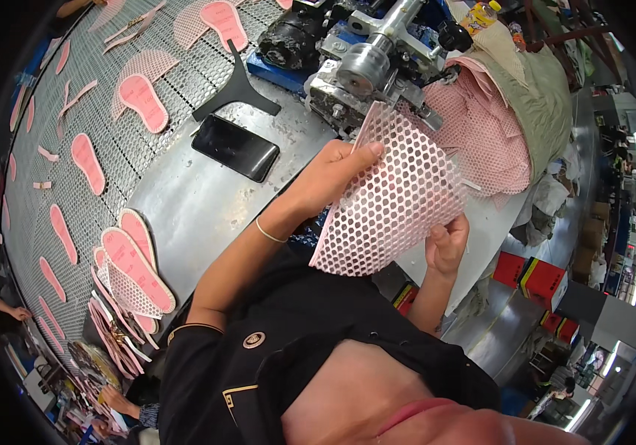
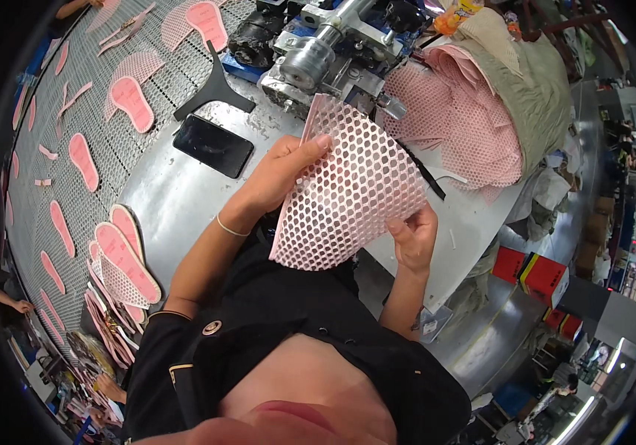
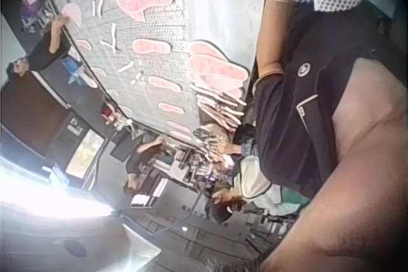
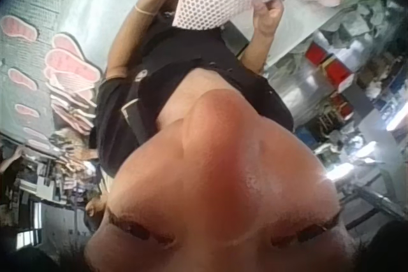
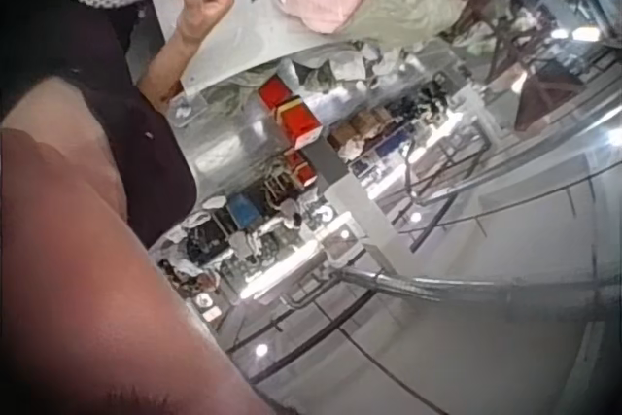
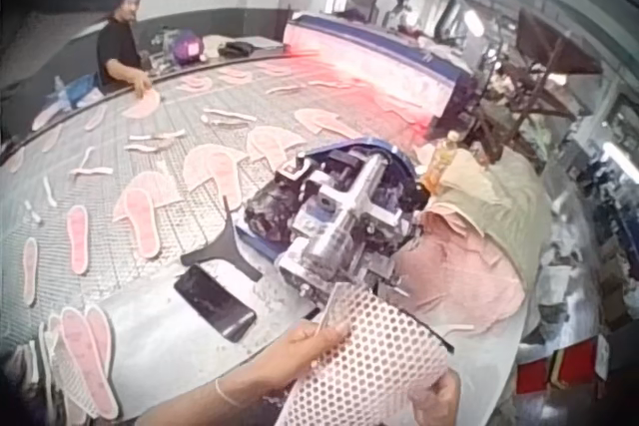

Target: The person assembles pink flip-flops by picking up pink insoles and white mesh straps from a conveyor belt. They place the insoles on a metal table and attach the straps using a sewing machine. The process is repetitive, involving picking, placing, and sewing components one at a time.

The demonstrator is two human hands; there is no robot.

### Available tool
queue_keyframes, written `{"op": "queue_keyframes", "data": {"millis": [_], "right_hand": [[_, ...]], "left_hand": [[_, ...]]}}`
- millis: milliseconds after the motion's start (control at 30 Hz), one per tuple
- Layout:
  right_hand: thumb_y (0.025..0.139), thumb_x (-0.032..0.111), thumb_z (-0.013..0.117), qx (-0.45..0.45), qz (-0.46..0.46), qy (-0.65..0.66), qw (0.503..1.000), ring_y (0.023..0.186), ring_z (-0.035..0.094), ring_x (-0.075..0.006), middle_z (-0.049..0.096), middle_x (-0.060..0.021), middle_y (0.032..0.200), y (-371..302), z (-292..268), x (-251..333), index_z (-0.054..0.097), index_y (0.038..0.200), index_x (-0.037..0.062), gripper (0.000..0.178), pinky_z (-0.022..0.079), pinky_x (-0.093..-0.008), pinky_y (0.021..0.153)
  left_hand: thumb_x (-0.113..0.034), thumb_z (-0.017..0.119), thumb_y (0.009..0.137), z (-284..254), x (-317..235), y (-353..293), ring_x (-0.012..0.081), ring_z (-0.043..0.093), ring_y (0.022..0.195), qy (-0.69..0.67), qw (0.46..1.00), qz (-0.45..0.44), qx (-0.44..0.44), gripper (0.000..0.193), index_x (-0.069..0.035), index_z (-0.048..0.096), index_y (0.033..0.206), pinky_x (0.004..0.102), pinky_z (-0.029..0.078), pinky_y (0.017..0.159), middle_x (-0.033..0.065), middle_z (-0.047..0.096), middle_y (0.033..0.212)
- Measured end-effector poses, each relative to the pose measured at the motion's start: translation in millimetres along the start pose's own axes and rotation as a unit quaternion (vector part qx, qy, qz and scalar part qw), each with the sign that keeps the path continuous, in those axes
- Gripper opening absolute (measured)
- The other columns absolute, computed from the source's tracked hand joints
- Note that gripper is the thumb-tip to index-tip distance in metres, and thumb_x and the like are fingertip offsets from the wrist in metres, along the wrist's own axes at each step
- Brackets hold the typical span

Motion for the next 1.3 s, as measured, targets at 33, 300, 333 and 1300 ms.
{"op": "queue_keyframes", "data": {"millis": [33, 300, 333, 1300], "right_hand": [[0.078, 0.017, 0.075, 0.005, -0.022, 0.017, 1.000, 0.114, 0.056, -0.0243, 0.057, -0.0156, 0.124, 2.3, 3.1, 5.5, 0.045, 0.128, -0.0109, 0.065, 0.040, -0.0370, 0.101], [0.087, 0.009, 0.060, 0.030, -0.018, -0.071, 0.997, 0.110, 0.058, -0.0241, 0.059, -0.0183, 0.122, 2.5, 17.7, 21.8, 0.049, 0.125, -0.0137, 0.045, 0.042, -0.0346, 0.098], [0.088, 0.008, 0.059, 0.021, -0.003, -0.081, 0.997, 0.108, 0.059, -0.0227, 0.060, -0.0174, 0.120, 5.9, 21.6, 22.6, 0.050, 0.124, -0.0134, 0.042, 0.043, -0.0331, 0.096], [0.088, 0.000, 0.060, 0.090, 0.026, -0.133, 0.987, 0.072, 0.064, -0.0098, 0.069, -0.0115, 0.093, 53.9, 159.7, 29.7, 0.062, 0.113, -0.0022, 0.025, 0.051, -0.0208, 0.063]], "left_hand": [[-0.035, 0.051, 0.098, -1.3, 0.5, 1.4, 0.0090, 0.063, 0.070, -0.006, 1.000, 0.002, 0.008, 0.042, 0.004, 0.066, 0.095, 0.0243, 0.052, 0.065, 0.0071, 0.068, 0.085], [-0.035, 0.049, 0.098, -5.2, -4.6, 6.1, 0.0120, 0.065, 0.076, -0.111, 0.994, 0.002, -0.001, 0.044, 0.003, 0.068, 0.089, 0.0256, 0.052, 0.071, 0.0084, 0.069, 0.084], [-0.036, 0.050, 0.098, -10.4, -3.8, 7.9, 0.0145, 0.066, 0.082, -0.127, 0.992, 0.014, 0.016, 0.043, 0.004, 0.066, 0.093, 0.0280, 0.054, 0.075, 0.0111, 0.069, 0.089], [-0.042, 0.035, 0.102, -31.2, 21.8, -44.1, 0.0153, 0.046, 0.058, -0.235, 0.946, 0.165, -0.153, 0.047, -0.009, 0.047, 0.070, 0.0286, 0.037, 0.056, 0.0029, 0.044, 0.058]]}}
Point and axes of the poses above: each hand's wrist, its own y-axis towards the middle knuckle, its own z-axis out of the palm, x = y × z, the point moved 9 cm from there along y, towards the middle knuckle
